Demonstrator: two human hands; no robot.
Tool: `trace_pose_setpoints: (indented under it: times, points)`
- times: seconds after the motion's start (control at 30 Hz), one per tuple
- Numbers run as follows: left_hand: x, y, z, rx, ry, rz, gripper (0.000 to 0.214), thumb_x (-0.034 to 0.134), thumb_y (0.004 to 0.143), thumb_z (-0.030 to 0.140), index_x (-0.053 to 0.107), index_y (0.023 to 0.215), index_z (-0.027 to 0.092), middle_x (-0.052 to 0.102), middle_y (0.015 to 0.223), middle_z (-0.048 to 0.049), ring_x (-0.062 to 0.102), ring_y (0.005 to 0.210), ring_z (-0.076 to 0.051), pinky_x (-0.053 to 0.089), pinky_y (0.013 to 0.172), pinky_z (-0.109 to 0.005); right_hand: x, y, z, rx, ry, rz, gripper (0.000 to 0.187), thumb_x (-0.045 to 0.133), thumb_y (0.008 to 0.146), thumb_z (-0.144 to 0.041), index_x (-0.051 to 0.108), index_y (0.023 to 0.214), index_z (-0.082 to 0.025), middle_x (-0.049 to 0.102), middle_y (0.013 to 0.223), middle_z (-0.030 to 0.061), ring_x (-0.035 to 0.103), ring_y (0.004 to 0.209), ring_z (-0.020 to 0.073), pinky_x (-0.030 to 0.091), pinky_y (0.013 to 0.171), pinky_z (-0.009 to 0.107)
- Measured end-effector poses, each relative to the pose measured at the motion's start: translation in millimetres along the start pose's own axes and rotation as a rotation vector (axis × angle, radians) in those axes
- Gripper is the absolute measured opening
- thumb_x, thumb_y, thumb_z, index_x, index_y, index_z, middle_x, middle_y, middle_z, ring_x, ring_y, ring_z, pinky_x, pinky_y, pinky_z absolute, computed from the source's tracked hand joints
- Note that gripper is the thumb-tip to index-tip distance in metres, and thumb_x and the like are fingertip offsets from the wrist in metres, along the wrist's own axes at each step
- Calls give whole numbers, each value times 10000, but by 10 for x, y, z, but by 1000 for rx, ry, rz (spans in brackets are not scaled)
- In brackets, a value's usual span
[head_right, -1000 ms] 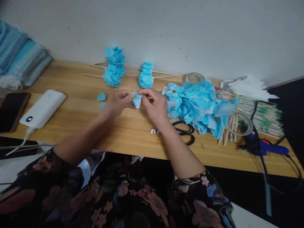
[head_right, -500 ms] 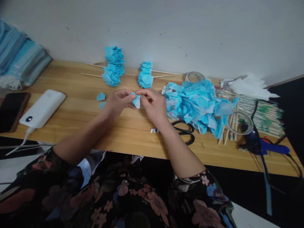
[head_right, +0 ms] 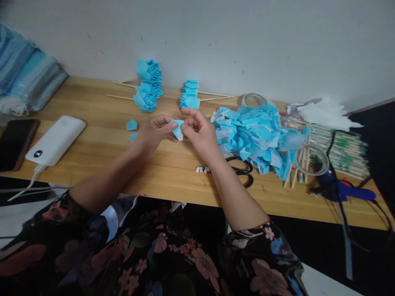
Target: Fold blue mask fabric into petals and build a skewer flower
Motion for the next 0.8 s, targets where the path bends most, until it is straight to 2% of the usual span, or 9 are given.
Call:
trace_pose_setpoints:
  times: [0.1,0.23,0.37,0.47,0.53,0.63,0.7,0.8]
  points:
    - [-9,6,38,1,-12,30,285,861,869,332,655,828,139,751,732,17,707,607,-91,604,593,-203,-37,-2,-25,-11,-31,16,328,694,940,-400,692,1254,-307,707,848,-19,690,752,168,623,697,327]
    - [-51,23,88,-5,-24,94,259,816,917,303,641,823,137,735,720,21,702,599,-85,597,602,-200,-93,-16,-130,-141,-252,52,334,643,967,-365,702,1292,-312,761,1121,36,720,1001,217,639,741,344]
    - [-67,24,110,-27,-47,123,253,813,923,306,647,841,134,734,726,24,696,609,-73,597,624,-192,-63,-48,-210,-323,-494,20,301,654,964,-318,731,1255,-343,688,1408,45,631,1313,291,629,960,486]
    - [-57,16,121,-32,-48,132,254,822,914,299,645,840,133,727,724,31,684,602,-61,599,635,-182,-27,-68,-226,-383,-558,-9,236,662,966,-277,765,1166,-345,643,1485,24,583,1394,303,491,1165,600]
    - [-49,9,124,-32,-57,140,240,815,917,271,641,827,132,715,711,37,678,590,-59,599,629,-181,-13,-73,-233,-379,-547,-22,195,670,964,-265,785,1101,-342,644,1482,14,575,1406,306,417,1221,628]
    - [-37,-2,120,-31,-69,150,197,786,928,216,641,824,134,714,706,38,670,577,-60,602,618,-187,-1,-70,-238,-314,-475,-34,127,714,947,-272,803,1002,-343,664,1449,12,575,1403,315,398,1230,624]
    - [-29,-7,115,-28,-55,152,190,780,932,209,641,823,136,721,712,35,674,586,-62,607,626,-188,3,-67,-233,-266,-423,-24,80,746,932,-285,806,947,-336,686,1411,18,584,1388,318,415,1215,613]
    - [-23,-9,107,-24,-34,149,213,795,928,240,641,822,139,730,722,27,689,608,-70,608,637,-192,15,-62,-205,-196,-346,-2,50,750,930,-320,799,919,-318,722,1338,29,630,1319,296,525,1100,554]
Point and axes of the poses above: each hand's wrist, its own y-axis towards the middle knuckle, its own x-axis out of the palm, z = x × y, the point moved 3 cm from there along y, towards the middle knuckle
